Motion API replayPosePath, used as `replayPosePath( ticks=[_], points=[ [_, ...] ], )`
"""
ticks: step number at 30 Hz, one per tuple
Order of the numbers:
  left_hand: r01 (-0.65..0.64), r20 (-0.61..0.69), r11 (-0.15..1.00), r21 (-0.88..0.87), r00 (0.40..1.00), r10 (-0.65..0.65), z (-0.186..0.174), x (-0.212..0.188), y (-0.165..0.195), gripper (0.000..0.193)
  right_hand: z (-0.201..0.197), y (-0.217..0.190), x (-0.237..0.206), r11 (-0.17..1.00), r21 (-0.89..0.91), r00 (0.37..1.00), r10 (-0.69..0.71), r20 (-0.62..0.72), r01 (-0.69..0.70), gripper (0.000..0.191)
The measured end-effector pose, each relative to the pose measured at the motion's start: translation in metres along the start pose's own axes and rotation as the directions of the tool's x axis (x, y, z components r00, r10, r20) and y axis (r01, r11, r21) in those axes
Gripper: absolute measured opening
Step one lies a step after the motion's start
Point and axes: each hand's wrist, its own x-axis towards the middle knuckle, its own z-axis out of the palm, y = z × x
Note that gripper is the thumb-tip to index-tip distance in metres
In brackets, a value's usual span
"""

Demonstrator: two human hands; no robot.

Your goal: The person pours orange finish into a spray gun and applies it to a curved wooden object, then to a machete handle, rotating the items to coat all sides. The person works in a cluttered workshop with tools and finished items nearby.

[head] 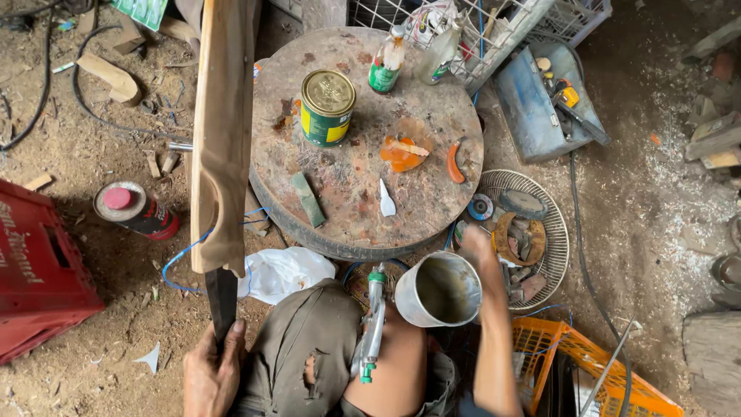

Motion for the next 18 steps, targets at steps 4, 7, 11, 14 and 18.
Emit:
replayPosePath(
  ticks=[4,7,11,14,18],
  points=[
    [-0.059,-0.039,0.998,-0.019,0.998,0.058,0.008,0.012,-0.017,0.028,0.05,-0.002,0.138,0.933,0.097,0.938,-0.342,-0.059,0.346,0.122],
    [-0.119,-0.161,0.99,-0.07,0.981,0.106,0.02,0.012,-0.044,0.027,0.085,-0.017,0.191,0.932,-0.063,0.933,-0.359,-0.019,0.357,0.138],
    [-0.153,-0.169,0.972,-0.18,0.978,0.123,0.028,0.032,-0.068,0.027,0.105,-0.023,0.21,0.792,-0.05,0.79,-0.61,-0.064,0.608,0.125],
    [-0.154,-0.194,0.96,-0.234,0.975,0.109,0.029,0.041,-0.069,0.029,0.115,-0.018,0.212,0.803,-0.139,0.804,-0.591,-0.066,0.579,0.106],
    [-0.02,-0.113,0.945,-0.327,0.993,-0.018,0.028,0.054,-0.064,0.024,0.129,-0.004,0.216,0.82,-0.082,0.812,-0.572,-0.115,0.566,0.083]
  ],
)
